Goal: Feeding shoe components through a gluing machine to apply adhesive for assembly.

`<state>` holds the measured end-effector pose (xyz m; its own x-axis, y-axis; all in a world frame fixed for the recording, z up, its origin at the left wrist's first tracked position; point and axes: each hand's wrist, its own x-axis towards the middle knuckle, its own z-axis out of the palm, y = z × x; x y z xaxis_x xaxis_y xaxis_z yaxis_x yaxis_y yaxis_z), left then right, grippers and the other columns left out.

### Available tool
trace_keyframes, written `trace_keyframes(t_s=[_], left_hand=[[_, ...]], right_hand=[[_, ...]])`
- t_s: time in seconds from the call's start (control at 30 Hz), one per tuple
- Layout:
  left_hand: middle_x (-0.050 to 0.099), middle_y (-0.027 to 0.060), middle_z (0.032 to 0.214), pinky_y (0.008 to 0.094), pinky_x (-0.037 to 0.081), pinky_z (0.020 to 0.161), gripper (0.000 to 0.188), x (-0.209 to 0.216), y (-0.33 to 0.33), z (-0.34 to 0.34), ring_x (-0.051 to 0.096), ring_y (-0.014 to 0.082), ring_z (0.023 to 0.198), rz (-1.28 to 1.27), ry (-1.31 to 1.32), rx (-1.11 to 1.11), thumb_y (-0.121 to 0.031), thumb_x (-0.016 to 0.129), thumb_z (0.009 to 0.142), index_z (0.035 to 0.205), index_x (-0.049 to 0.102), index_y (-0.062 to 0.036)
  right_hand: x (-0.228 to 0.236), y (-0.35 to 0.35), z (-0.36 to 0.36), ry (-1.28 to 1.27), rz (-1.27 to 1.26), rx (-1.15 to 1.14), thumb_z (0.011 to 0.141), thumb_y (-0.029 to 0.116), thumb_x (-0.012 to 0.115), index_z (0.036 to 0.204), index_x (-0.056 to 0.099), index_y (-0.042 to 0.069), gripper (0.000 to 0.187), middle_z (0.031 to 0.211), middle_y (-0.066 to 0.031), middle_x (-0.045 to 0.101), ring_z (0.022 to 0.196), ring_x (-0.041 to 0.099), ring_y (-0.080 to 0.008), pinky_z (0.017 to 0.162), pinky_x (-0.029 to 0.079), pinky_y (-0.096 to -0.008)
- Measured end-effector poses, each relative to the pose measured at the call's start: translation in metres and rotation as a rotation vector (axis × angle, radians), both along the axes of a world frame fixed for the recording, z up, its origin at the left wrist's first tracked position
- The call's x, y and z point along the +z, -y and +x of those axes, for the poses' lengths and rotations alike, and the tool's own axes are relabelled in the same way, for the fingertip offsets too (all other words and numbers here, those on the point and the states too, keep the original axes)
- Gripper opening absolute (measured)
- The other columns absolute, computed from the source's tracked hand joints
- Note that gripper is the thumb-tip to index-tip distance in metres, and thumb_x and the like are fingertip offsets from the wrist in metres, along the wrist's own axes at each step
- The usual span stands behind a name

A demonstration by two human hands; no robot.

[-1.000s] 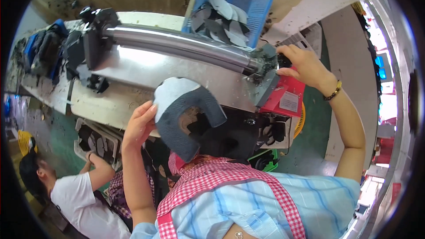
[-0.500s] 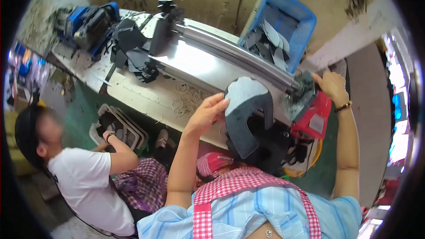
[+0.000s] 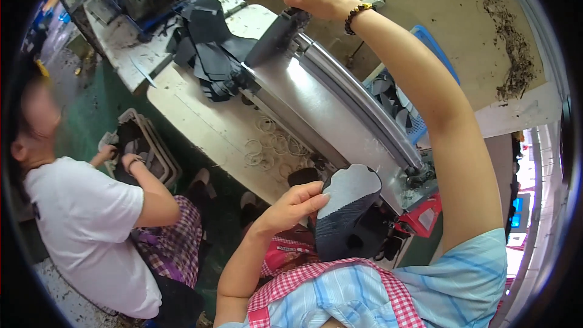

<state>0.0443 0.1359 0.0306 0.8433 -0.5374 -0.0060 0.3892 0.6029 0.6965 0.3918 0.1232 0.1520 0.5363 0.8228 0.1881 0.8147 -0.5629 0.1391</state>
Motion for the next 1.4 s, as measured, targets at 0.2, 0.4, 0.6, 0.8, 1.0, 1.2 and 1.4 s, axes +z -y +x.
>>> trace_keyframes(t_s=[0.2,0.4,0.6,0.8,1.0,1.2,1.4], left_hand=[[0.048,-0.0046,0.073,0.0195,0.04,0.059,0.021,-0.005,0.012,0.016,0.046,0.0034,0.066,-0.037,-0.027,-0.037,-0.025,0.049,0.093,0.086,0.051,-0.0049],[0.046,-0.0051,0.074,0.0186,0.039,0.059,0.016,0.008,0.023,0.04,0.045,0.0024,0.069,0.063,0.008,-0.053,-0.02,0.05,0.092,0.084,0.051,-0.0057],[0.056,0.0004,0.07,0.0207,0.046,0.051,0.02,0.005,0.035,0.07,0.056,0.0077,0.059,0.346,-0.161,0.059,-0.022,0.05,0.091,0.081,0.051,-0.0042],[0.055,0.0022,0.064,0.0218,0.045,0.044,0.022,0.024,0.023,0.071,0.053,0.0088,0.048,0.568,-0.204,0.114,-0.021,0.051,0.09,0.076,0.051,-0.0041],[0.06,0.0129,0.062,0.0284,0.046,0.044,0.027,0.042,0.076,0.112,0.06,0.0185,0.05,0.844,-0.091,0.389,-0.018,0.049,0.087,0.074,0.055,0.0044],[0.061,0.0152,0.082,0.0384,0.047,0.062,0.038,0.011,0.134,0.0,0.059,0.0305,0.073,1.188,0.752,0.121,-0.033,0.064,0.078,0.094,0.057,0.0007],[0.053,0.0136,0.099,0.0406,0.041,0.073,0.068,-0.04,0.169,-0.039,0.051,0.0291,0.089,1.38,0.907,-0.074,-0.031,0.077,0.059,0.115,0.048,-0.0043]], right_hand=[[0.016,-0.006,-0.007,-0.037,-0.109,0.045,0.082,0.047,0.049,0.078,0.059,-0.003,0.05,0.069,-0.0194,0.06,0.069,0.062,-0.0322,0.063,0.048,-0.0395],[0.013,0.003,-0.012,-0.17,-0.001,-0.469,0.084,0.029,0.049,0.072,0.063,-0.001,0.035,0.066,-0.0165,0.062,0.064,0.062,-0.0265,0.062,0.048,-0.0392],[0.026,0.108,0.066,-1.356,0.279,-0.253,0.085,0.026,0.047,0.072,0.062,0.001,0.032,0.065,-0.0139,0.06,0.061,0.059,-0.0221,0.058,0.046,-0.0383],[0.027,0.255,-0.062,-0.816,0.01,-0.603,0.083,0.061,0.044,0.107,0.059,0.004,0.064,0.088,-0.0092,0.055,0.081,0.051,-0.018,0.064,0.046,-0.0304],[-0.028,0.253,-0.1,-1.171,0.153,-0.733,0.077,0.071,0.041,0.128,0.039,-0.006,0.092,0.138,-0.0216,0.032,0.13,0.027,-0.0289,0.106,0.021,-0.0363],[-0.037,0.302,-0.047,-0.727,0.259,-0.428,0.067,0.032,0.065,0.07,0.053,-0.001,0.035,0.062,-0.0047,0.051,0.059,0.046,-0.016,0.055,0.038,-0.0336],[0.046,0.324,-0.024,-0.46,0.236,-0.211,0.066,0.019,0.068,0.073,0.05,-0.001,0.027,0.061,-0.0028,0.047,0.061,0.044,-0.0092,0.054,0.036,-0.0276]])
